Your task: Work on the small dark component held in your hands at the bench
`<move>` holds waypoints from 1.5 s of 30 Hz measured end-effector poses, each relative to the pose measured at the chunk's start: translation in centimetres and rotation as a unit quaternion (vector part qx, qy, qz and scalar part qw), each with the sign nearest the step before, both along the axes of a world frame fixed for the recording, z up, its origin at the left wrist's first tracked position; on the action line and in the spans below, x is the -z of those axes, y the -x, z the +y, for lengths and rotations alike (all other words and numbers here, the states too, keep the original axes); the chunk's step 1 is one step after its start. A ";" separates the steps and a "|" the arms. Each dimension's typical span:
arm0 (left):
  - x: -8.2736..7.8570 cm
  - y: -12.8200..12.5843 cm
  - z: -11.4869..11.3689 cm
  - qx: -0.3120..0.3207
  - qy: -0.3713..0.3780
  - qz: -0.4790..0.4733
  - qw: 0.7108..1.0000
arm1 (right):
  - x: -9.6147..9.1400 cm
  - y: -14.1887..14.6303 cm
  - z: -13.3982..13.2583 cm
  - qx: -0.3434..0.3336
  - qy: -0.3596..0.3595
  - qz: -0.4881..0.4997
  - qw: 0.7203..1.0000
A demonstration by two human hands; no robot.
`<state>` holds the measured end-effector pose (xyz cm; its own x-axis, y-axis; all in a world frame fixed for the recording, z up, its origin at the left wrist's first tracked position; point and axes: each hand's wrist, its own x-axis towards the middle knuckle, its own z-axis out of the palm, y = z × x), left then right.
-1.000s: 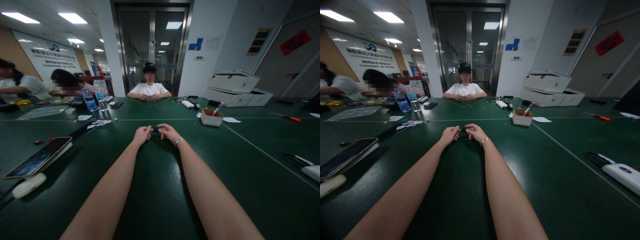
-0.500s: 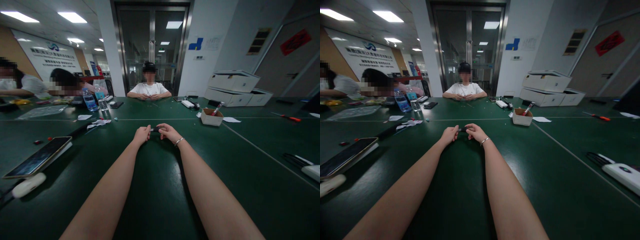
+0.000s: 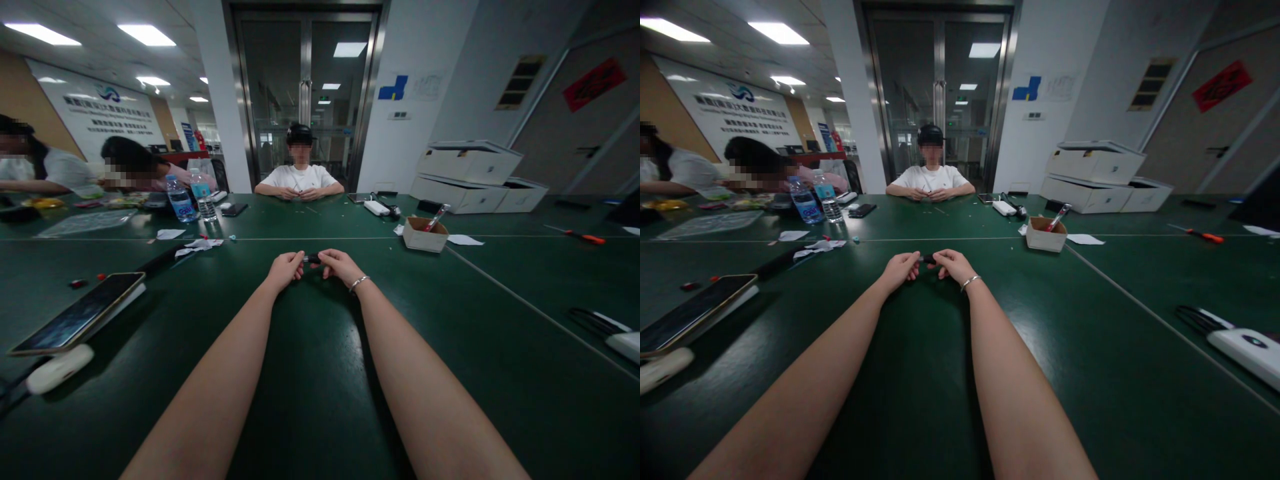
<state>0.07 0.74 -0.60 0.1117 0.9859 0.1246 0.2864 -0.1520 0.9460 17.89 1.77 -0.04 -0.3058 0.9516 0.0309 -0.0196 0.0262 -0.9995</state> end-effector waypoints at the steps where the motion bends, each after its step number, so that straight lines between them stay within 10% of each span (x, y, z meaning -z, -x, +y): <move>1: -0.1 0.0 -0.1 0.001 -0.001 0.007 1.000 | 0.0 0.0 0.0 -0.001 0.001 -0.001 1.000; 20: -0.8 -0.1 0.2 -0.045 0.063 0.026 0.997 | -0.4 0.1 -0.4 -0.044 -0.085 0.003 0.995; 45: -0.3 -0.2 -0.5 0.011 -0.007 -0.042 0.999 | -0.3 0.1 -0.4 0.003 -0.024 -0.010 1.000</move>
<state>0.24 0.29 -0.26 0.1213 0.9813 0.1492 0.2022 -0.1716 0.9642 17.76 1.34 0.24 -0.3014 0.9509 0.0710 0.0014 0.0749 -0.9972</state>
